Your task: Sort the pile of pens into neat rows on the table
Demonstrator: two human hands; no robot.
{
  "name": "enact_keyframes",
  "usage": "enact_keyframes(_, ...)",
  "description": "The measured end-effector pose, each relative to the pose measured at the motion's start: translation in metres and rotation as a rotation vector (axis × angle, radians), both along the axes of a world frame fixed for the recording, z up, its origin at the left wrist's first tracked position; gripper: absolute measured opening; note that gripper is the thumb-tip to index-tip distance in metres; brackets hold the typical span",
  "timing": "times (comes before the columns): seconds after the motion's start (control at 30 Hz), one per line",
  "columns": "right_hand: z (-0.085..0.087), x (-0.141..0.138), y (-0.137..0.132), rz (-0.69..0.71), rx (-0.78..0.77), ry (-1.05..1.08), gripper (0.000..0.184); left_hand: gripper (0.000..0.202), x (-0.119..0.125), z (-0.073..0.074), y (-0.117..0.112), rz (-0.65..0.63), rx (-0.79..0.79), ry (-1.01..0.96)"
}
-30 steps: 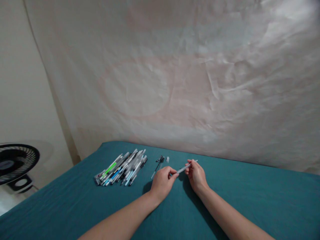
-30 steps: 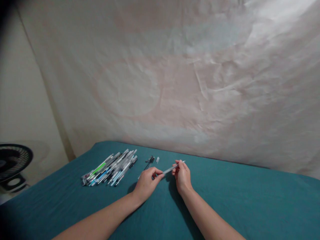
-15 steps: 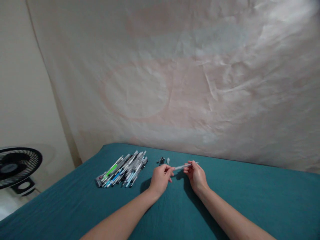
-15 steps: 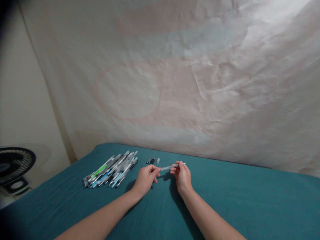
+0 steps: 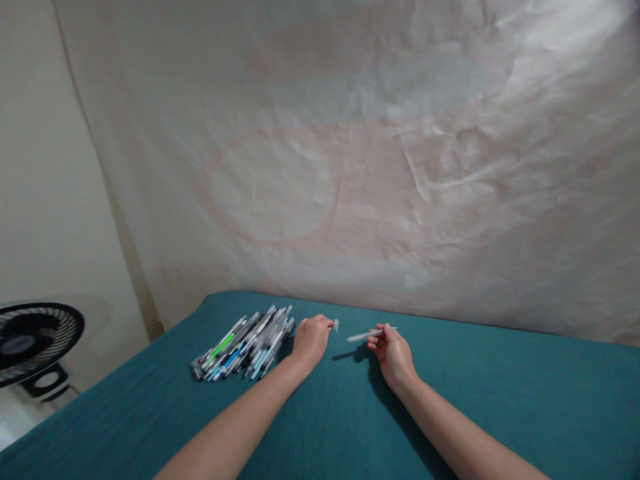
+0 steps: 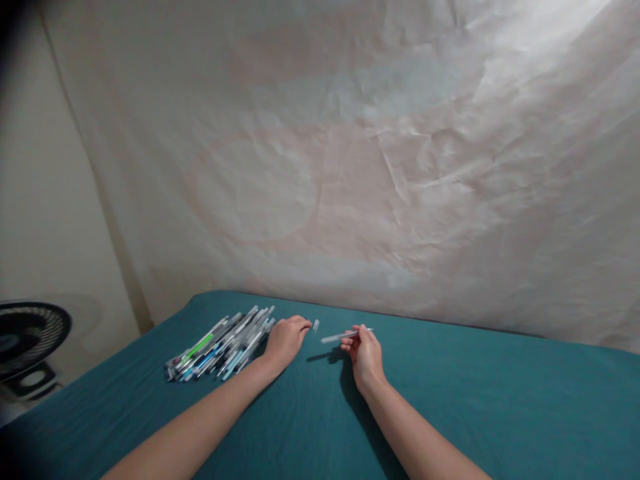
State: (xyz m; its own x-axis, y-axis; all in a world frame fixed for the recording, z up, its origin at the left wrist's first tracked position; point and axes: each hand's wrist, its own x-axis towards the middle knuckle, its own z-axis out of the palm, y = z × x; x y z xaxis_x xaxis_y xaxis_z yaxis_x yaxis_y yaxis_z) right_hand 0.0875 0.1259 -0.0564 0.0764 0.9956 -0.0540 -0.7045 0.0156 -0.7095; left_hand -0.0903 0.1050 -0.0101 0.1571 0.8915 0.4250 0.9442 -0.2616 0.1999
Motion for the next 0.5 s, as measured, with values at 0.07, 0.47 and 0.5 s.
enact_keyframes(0.07, -0.0004, -0.0001, 0.0004, -0.004, 0.006, -0.003, 0.017, 0.019, 0.0032, -0.0005, 0.0049, -0.004, -0.001, 0.045)
enact_keyframes(0.47, 0.0029, 0.0001, -0.0013, -0.003, 0.006, -0.012, 0.016, 0.019, 0.0082, -0.0041, 0.0081, -0.002, 0.015, 0.241)
enact_keyframes(0.5, 0.0029, 0.0, -0.0014, -0.003, 0.006, -0.011, 0.016, 0.019, 0.0085, -0.0038, 0.0081, -0.002, 0.012, 0.248)
